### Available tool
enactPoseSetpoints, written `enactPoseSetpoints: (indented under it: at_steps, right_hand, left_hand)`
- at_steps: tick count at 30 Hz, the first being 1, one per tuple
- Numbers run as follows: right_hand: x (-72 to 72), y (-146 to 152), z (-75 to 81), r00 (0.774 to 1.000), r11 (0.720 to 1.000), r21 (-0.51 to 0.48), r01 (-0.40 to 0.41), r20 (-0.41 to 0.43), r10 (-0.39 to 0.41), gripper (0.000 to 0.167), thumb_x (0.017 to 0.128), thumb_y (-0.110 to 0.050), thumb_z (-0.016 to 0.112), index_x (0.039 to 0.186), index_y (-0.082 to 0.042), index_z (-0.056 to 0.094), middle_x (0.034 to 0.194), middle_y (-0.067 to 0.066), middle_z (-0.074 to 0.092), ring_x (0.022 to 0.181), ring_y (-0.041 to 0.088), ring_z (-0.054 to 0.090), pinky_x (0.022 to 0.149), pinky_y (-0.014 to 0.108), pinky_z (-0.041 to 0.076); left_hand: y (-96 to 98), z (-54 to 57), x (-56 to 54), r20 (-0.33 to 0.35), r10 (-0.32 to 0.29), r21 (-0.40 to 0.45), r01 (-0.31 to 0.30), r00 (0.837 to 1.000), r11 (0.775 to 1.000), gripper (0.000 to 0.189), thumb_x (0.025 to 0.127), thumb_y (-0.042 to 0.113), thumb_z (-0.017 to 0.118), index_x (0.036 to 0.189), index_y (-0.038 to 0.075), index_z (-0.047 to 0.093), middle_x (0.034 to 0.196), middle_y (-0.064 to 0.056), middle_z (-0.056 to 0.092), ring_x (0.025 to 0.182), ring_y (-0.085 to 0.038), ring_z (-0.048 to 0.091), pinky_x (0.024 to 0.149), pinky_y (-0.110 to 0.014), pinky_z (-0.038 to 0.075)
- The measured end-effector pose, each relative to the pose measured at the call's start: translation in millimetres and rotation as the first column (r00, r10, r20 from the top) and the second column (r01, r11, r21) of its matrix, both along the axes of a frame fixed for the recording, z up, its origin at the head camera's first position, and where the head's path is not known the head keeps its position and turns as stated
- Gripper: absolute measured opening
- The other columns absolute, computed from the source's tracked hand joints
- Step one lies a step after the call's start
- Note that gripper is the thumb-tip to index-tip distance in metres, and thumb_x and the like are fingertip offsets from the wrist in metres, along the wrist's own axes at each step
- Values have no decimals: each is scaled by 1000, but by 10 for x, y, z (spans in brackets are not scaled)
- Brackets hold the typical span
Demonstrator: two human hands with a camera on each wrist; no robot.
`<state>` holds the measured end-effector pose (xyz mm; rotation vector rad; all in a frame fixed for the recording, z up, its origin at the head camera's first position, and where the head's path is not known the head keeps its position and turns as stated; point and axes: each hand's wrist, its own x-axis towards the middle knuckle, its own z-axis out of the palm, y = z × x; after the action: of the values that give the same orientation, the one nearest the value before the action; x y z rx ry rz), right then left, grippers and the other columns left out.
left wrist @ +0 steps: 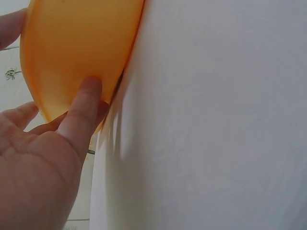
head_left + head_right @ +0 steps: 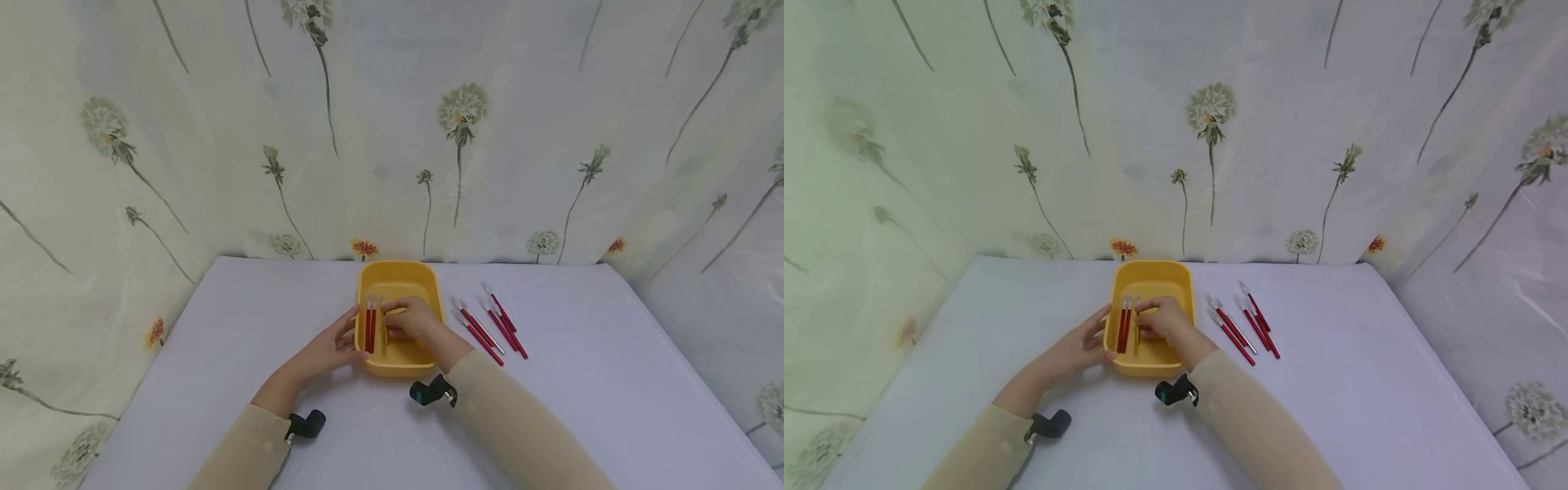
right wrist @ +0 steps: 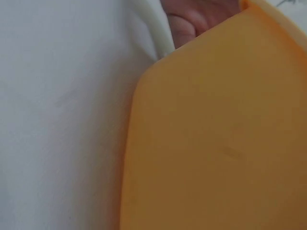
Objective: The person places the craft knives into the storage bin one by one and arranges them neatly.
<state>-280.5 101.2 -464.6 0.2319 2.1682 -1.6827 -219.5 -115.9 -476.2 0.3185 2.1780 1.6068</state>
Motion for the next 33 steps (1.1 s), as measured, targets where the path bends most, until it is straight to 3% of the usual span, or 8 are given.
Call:
enactPoseSetpoints:
  at_steps: [19, 25, 33]
  right_hand:
    - [-14, -85, -18, 998, 999, 34, -22, -59, 24, 25, 93, -2, 69, 118, -2, 70, 108, 14, 67, 70, 15, 68, 70, 29, 61]
    - [14, -107, -12, 997, 998, 38, -49, -63, 51, 26, 93, 1, 67, 119, 0, 68, 99, 15, 68, 68, 16, 68, 70, 31, 61]
    - [25, -107, 0, 998, 999, 43, -26, -57, 28, 25, 92, 3, 67, 117, 1, 68, 91, 14, 67, 66, 18, 68, 69, 31, 61]
  left_hand:
    - [7, -2, -9, -2, -8, 16, 8, 1000, 1000, 95, 88, 32, 79, 161, 34, 19, 162, -7, 29, 144, -30, 38, 114, -49, 35]
    - [0, -12, -14, 7, -5, 26, 5, 1000, 1000, 96, 88, 31, 79, 161, 35, 18, 162, -8, 29, 144, -30, 39, 114, -48, 36]
    - [7, -15, -18, 5, -4, 12, 4, 1000, 1000, 95, 87, 31, 79, 161, 35, 18, 162, -8, 30, 144, -30, 38, 113, -49, 36]
